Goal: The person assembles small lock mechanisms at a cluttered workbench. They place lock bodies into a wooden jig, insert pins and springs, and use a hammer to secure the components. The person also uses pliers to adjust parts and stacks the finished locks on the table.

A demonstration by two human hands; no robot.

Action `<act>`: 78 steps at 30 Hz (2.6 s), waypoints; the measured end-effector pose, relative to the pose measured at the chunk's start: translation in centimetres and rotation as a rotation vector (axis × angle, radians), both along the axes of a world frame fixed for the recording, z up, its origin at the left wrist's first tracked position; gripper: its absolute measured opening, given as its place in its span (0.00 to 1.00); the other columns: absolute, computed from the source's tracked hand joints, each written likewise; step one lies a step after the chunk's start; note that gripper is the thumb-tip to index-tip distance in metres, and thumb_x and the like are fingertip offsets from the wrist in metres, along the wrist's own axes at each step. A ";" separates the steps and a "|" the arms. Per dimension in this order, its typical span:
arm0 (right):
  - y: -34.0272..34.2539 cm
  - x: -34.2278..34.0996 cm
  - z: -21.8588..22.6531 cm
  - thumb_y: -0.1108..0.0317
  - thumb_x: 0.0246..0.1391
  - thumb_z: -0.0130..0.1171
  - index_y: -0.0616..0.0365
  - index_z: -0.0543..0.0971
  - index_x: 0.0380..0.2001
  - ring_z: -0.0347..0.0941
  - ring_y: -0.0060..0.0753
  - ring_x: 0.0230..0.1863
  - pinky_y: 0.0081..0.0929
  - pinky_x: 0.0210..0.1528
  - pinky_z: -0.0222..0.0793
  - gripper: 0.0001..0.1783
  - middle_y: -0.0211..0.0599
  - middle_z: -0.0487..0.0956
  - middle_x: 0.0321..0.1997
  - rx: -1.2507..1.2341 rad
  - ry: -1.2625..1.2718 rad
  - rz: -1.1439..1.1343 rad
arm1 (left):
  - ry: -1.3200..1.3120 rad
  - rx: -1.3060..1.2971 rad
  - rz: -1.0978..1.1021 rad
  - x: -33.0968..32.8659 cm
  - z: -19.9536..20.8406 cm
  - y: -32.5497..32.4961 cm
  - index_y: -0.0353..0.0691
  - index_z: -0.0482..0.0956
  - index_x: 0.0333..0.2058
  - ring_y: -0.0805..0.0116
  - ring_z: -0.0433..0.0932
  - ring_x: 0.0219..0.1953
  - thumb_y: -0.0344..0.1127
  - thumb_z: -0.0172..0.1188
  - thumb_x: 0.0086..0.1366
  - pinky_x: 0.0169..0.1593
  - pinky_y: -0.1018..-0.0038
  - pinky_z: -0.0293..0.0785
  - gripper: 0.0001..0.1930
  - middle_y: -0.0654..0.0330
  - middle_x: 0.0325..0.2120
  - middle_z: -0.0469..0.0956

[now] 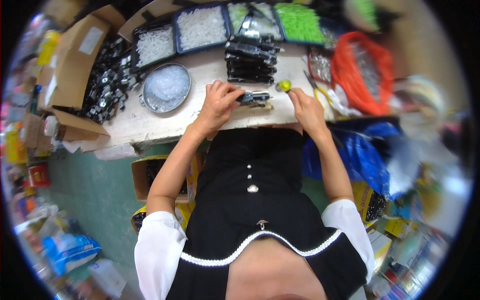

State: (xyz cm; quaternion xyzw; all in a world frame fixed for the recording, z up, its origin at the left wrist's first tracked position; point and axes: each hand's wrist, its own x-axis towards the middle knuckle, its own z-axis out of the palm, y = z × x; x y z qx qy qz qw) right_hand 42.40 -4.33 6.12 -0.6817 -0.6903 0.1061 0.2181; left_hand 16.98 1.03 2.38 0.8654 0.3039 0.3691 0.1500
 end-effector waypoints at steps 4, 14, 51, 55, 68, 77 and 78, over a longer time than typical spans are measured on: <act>-1.1 2.2 -1.8 0.61 0.55 0.50 0.55 0.75 0.36 0.74 0.51 0.29 0.43 0.30 0.66 0.11 0.48 0.77 0.26 0.031 -0.123 -0.093 | -0.062 0.152 0.016 0.9 3.6 3.7 0.42 0.78 0.38 0.62 0.69 0.37 0.26 0.62 0.46 0.41 0.68 0.57 0.17 0.59 0.33 0.72; -0.4 3.2 -4.6 0.67 0.47 0.58 0.53 0.75 0.37 0.65 0.39 0.37 0.38 0.36 0.56 0.12 0.37 0.70 0.33 0.157 -0.264 -0.076 | 0.171 0.089 -0.065 4.1 5.3 12.2 0.47 0.76 0.45 0.63 0.68 0.48 0.32 0.62 0.54 0.52 0.68 0.56 0.17 0.60 0.42 0.72; 27.9 -13.7 9.1 0.68 0.41 0.61 0.48 0.74 0.42 0.65 0.39 0.43 0.38 0.40 0.57 0.21 0.36 0.70 0.36 0.747 -0.316 0.346 | -0.159 -0.095 0.978 -17.5 -1.4 2.3 0.35 0.73 0.46 0.57 0.66 0.45 0.32 0.59 0.55 0.51 0.66 0.61 0.19 0.53 0.38 0.71; 30.9 -13.6 8.5 0.69 0.40 0.62 0.50 0.77 0.34 0.69 0.40 0.39 0.37 0.37 0.62 0.13 0.34 0.73 0.33 0.836 -0.296 0.310 | -0.157 -0.106 1.126 -22.0 -3.9 0.3 0.35 0.73 0.45 0.60 0.69 0.40 0.30 0.59 0.55 0.45 0.68 0.65 0.18 0.55 0.37 0.71; 27.0 -0.7 11.6 0.71 0.49 0.60 0.57 0.78 0.36 0.74 0.20 0.26 0.17 0.29 0.68 0.09 0.27 0.77 0.28 0.287 1.305 0.162 | -0.260 -0.243 1.188 -23.9 -6.3 1.4 0.36 0.75 0.44 0.66 0.71 0.29 0.29 0.60 0.53 0.34 0.72 0.69 0.18 0.57 0.30 0.71; 10.2 -2.4 6.7 0.75 0.42 0.58 0.64 0.77 0.32 0.72 0.29 0.36 0.25 0.41 0.68 0.10 0.36 0.75 0.35 -0.210 0.956 0.375 | 0.112 -0.113 1.296 -23.9 -5.0 2.1 0.41 0.73 0.43 0.49 0.72 0.40 0.39 0.60 0.53 0.40 0.58 0.69 0.18 0.51 0.37 0.72; 8.1 -2.4 5.8 0.76 0.43 0.57 0.64 0.77 0.33 0.72 0.30 0.37 0.25 0.42 0.67 0.10 0.37 0.75 0.35 -0.162 0.728 0.441 | 0.093 -0.139 1.333 -23.6 -4.8 2.5 0.43 0.74 0.39 0.50 0.73 0.39 0.38 0.61 0.52 0.39 0.58 0.70 0.15 0.53 0.35 0.72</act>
